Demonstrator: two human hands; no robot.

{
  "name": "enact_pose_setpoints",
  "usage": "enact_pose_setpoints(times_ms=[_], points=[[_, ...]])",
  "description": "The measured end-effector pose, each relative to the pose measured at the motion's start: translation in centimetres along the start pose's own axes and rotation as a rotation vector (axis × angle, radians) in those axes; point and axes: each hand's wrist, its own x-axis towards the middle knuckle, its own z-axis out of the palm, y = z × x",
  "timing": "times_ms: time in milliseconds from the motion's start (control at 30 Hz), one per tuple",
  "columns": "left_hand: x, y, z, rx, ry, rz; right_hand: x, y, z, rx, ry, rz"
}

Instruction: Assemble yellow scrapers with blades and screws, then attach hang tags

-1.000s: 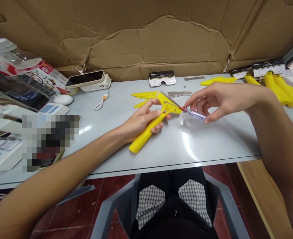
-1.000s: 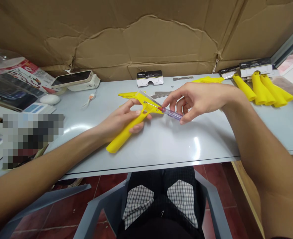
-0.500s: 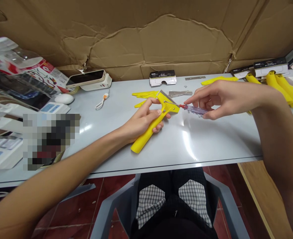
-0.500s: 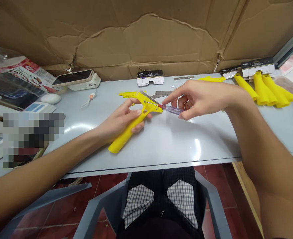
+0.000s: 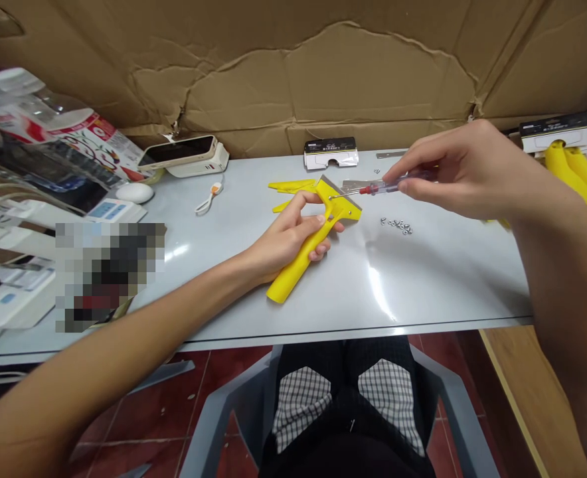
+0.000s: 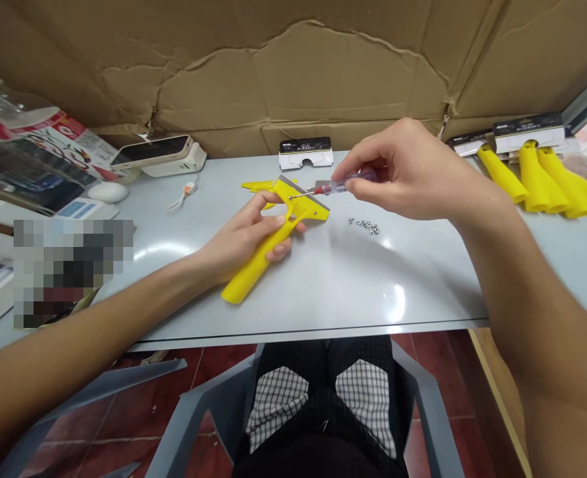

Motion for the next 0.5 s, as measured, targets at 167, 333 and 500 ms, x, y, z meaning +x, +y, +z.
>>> enact_pose_setpoints(times_ms=[167,333,500], points=[[0.2,0.0,0.0,0.0,0.014,0.003,0.2,-0.8,1.0,-0.133,0.092,0.017],[0.2,0.1,0.0,0.012,0.03,0.001,0.8,-0.8,2.3,-0.214,0.131,0.067],[0.1,0.0,0.0,0.004,0.009,0.01,1.1,-0.7,3.2,-0.146,0.128,0.061]])
